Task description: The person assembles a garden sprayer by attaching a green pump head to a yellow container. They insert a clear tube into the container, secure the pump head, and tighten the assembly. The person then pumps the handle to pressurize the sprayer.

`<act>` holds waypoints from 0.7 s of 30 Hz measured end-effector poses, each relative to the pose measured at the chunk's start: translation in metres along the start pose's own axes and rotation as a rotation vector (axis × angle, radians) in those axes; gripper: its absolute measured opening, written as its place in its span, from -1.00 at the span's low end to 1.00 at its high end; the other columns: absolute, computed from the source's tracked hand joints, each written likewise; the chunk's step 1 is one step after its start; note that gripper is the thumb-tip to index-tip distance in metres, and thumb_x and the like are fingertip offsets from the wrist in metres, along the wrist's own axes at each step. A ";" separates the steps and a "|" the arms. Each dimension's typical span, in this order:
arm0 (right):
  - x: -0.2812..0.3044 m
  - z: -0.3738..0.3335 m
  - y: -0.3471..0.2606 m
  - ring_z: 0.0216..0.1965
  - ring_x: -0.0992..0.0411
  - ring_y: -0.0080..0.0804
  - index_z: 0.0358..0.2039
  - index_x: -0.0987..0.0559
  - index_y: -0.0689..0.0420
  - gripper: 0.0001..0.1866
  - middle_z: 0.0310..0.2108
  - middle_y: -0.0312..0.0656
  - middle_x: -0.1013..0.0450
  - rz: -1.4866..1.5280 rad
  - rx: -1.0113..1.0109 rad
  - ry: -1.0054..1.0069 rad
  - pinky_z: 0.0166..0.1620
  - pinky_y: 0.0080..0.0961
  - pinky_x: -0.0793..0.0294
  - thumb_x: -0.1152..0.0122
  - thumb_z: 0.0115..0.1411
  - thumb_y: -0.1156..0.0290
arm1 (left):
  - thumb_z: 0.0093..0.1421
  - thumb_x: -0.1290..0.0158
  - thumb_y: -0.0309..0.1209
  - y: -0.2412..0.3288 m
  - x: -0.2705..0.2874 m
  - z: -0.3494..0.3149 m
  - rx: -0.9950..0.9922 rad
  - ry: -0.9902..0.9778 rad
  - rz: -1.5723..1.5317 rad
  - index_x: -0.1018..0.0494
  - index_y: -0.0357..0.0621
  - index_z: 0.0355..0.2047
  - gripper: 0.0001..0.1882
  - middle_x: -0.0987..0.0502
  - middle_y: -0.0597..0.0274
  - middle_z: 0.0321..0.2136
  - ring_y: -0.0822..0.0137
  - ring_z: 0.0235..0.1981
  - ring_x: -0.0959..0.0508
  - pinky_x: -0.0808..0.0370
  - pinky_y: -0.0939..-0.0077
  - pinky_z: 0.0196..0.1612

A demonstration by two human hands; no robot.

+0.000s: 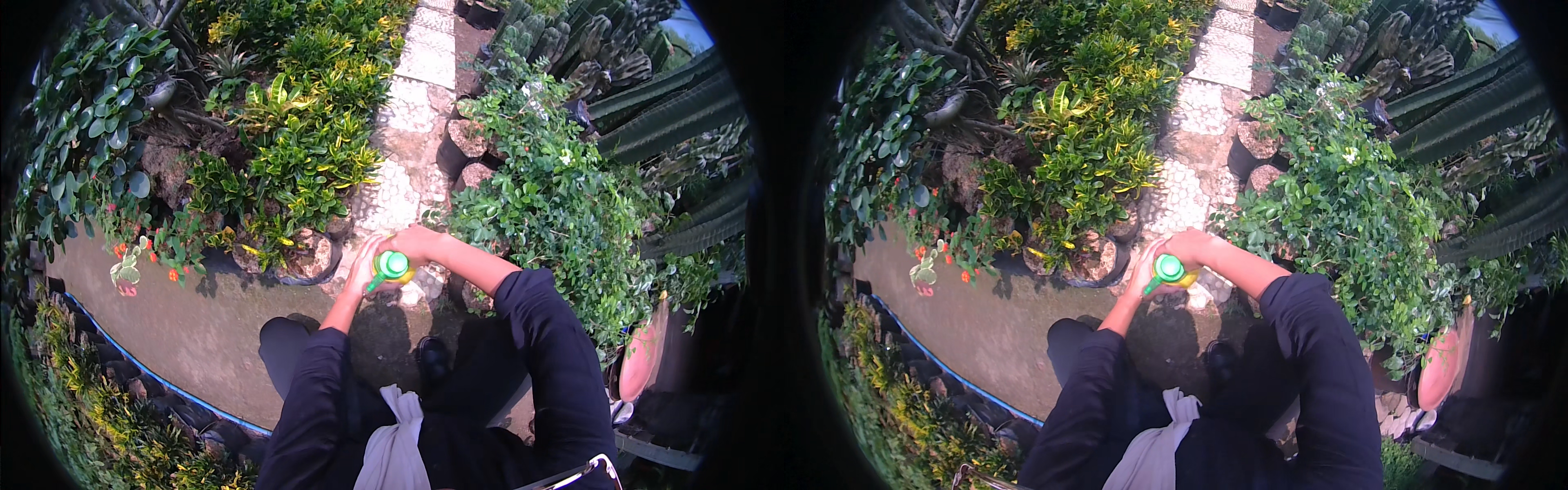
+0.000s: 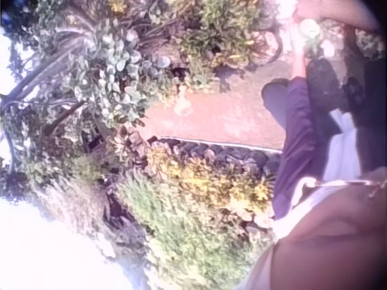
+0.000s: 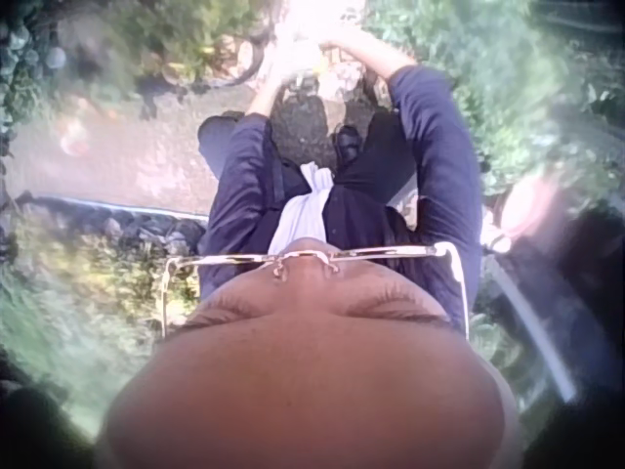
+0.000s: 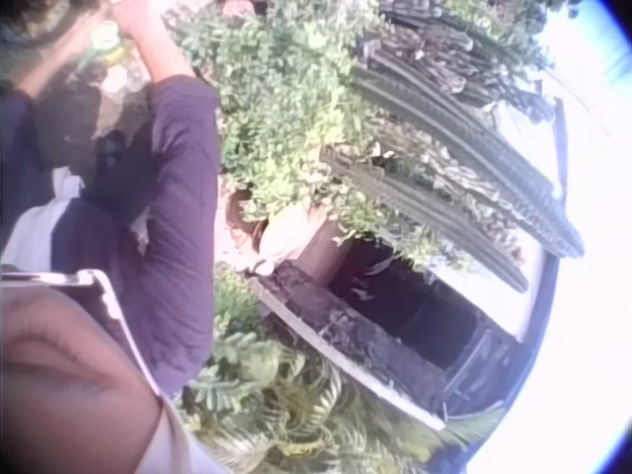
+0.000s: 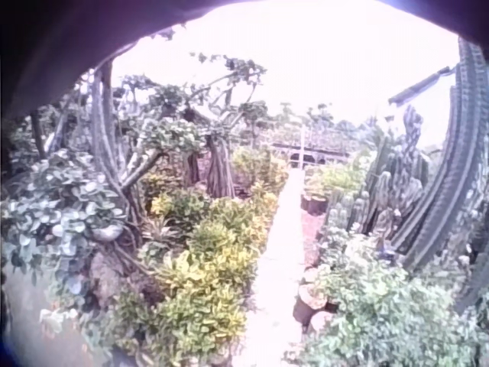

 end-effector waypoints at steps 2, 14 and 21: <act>0.013 0.007 0.026 0.07 -0.27 -0.24 -0.01 -0.35 0.03 -0.45 -0.03 -0.14 -0.37 -0.163 -0.049 0.219 0.07 -0.03 -0.23 -0.15 -0.10 0.52 | -0.50 -0.41 -0.18 0.009 -0.006 0.013 0.047 0.000 -0.093 -0.14 -0.23 0.09 0.09 -0.26 0.00 0.05 0.11 0.11 -0.26 -0.19 0.30 0.17; 0.031 0.002 -0.017 -0.26 -0.49 -0.14 -0.33 -0.56 0.17 -0.65 -0.36 -0.05 -0.51 0.120 -0.498 0.185 -0.15 -0.20 -0.44 -0.19 -0.07 0.19 | -0.45 -0.38 -0.18 0.017 -0.003 -0.013 0.155 0.284 0.075 -0.10 -0.28 0.05 0.05 -0.24 -0.04 -0.06 0.00 0.05 -0.26 -0.25 0.22 0.10; -0.013 0.001 -0.088 -0.18 -0.36 -0.28 -0.38 -0.57 0.14 -0.78 -0.35 -0.18 -0.42 -0.529 -0.228 0.473 -0.04 0.00 -0.26 -0.05 -0.01 0.34 | -0.01 -0.11 -0.53 -0.053 0.007 -0.103 0.458 0.274 -0.379 -0.40 -0.30 -0.26 -0.73 -0.49 0.15 -0.34 0.34 -0.34 -0.51 -0.46 0.49 -0.22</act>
Point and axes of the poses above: each hand's wrist, its own z-axis towards the middle knuckle, its own x-axis out of the back of the hand, y = z × x, the point moved 5 cm from there along z, towards the middle knuckle
